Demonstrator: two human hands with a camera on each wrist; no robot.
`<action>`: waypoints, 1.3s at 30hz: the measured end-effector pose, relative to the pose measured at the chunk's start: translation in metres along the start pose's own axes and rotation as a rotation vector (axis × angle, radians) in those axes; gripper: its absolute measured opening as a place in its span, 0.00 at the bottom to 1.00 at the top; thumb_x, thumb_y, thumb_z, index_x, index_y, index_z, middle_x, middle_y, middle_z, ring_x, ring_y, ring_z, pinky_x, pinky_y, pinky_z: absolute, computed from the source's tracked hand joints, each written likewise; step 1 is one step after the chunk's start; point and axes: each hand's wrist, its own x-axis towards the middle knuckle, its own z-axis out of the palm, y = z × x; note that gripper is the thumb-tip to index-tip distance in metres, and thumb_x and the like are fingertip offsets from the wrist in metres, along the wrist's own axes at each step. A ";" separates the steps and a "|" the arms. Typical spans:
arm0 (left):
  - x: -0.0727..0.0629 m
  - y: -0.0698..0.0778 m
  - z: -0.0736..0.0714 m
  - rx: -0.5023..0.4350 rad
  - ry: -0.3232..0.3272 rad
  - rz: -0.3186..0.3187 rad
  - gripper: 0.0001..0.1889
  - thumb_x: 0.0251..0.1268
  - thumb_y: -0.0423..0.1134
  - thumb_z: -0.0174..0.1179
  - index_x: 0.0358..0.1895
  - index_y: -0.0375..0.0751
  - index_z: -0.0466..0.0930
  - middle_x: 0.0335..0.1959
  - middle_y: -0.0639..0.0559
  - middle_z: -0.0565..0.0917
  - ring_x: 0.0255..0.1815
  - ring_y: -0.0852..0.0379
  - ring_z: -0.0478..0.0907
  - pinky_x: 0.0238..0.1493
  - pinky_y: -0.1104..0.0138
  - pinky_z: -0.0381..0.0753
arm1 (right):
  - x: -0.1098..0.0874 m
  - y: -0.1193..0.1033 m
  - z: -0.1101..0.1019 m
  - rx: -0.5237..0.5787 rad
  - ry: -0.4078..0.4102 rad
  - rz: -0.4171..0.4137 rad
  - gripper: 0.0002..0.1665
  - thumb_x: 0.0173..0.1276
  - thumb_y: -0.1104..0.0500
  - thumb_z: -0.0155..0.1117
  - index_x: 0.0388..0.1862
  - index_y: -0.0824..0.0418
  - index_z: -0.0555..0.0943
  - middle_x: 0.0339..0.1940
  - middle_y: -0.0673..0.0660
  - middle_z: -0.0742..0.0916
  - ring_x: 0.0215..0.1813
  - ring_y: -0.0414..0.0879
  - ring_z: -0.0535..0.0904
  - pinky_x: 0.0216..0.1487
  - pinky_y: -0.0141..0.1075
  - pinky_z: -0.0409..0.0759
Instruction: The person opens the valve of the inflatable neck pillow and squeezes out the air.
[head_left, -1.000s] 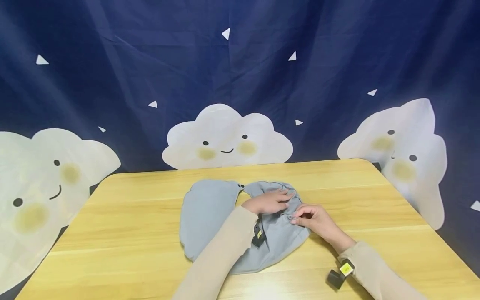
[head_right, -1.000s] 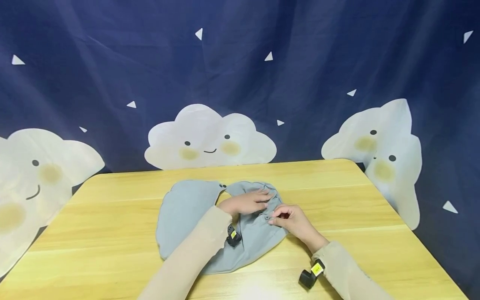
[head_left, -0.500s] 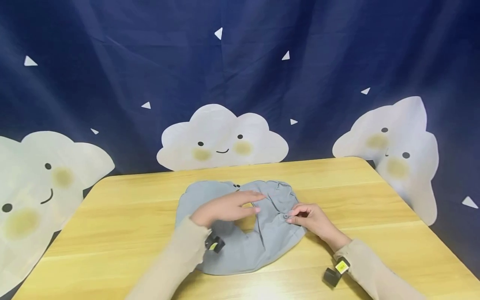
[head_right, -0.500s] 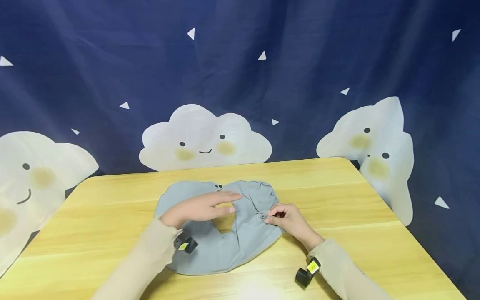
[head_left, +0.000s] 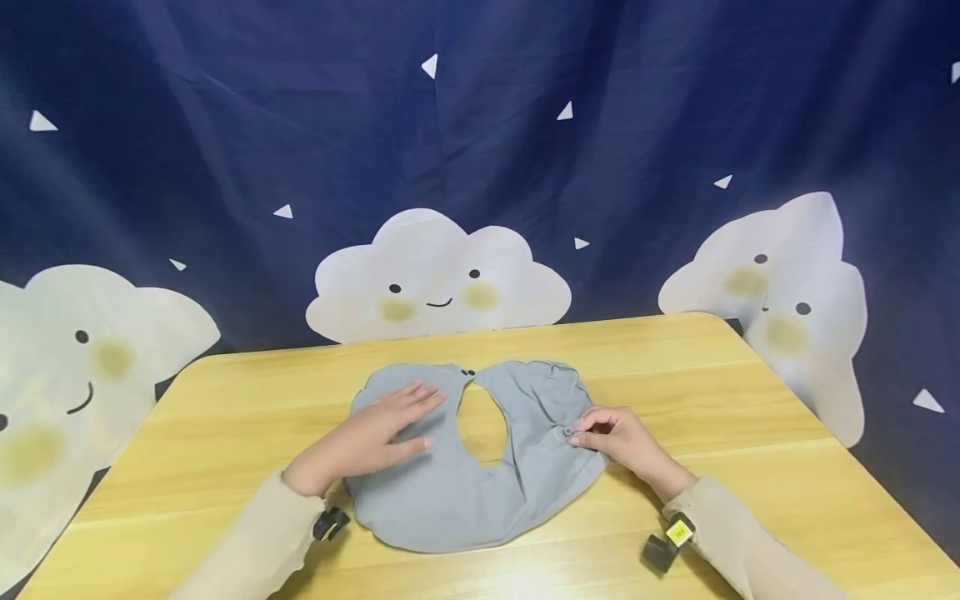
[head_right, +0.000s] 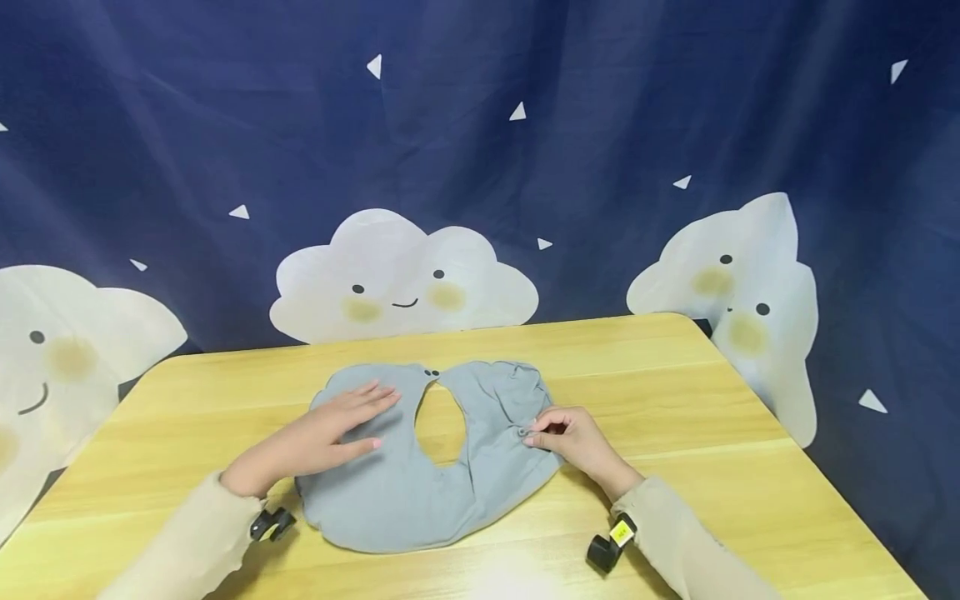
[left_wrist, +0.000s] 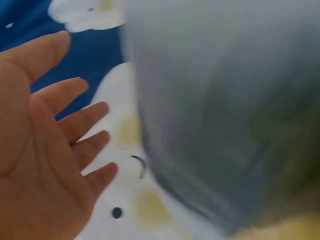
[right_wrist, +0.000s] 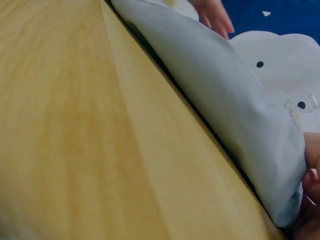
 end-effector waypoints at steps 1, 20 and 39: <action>-0.003 -0.002 0.003 0.015 -0.004 0.016 0.32 0.68 0.51 0.53 0.71 0.42 0.60 0.72 0.43 0.61 0.73 0.39 0.52 0.69 0.44 0.52 | 0.000 0.000 0.000 -0.001 -0.001 -0.002 0.04 0.54 0.69 0.70 0.26 0.61 0.84 0.30 0.47 0.85 0.33 0.37 0.77 0.33 0.28 0.76; -0.013 -0.002 0.038 -0.047 -0.277 0.154 0.32 0.74 0.51 0.43 0.74 0.39 0.52 0.75 0.43 0.51 0.75 0.44 0.46 0.71 0.48 0.49 | 0.000 -0.002 -0.001 -0.032 -0.006 0.000 0.05 0.54 0.68 0.71 0.28 0.69 0.83 0.28 0.57 0.84 0.31 0.37 0.75 0.31 0.28 0.74; -0.007 0.012 0.041 0.154 -0.456 0.069 0.35 0.74 0.54 0.40 0.75 0.38 0.45 0.76 0.44 0.44 0.76 0.46 0.40 0.73 0.55 0.45 | 0.001 -0.002 -0.001 -0.013 -0.017 0.005 0.08 0.55 0.64 0.71 0.29 0.69 0.84 0.28 0.56 0.85 0.31 0.38 0.76 0.32 0.29 0.74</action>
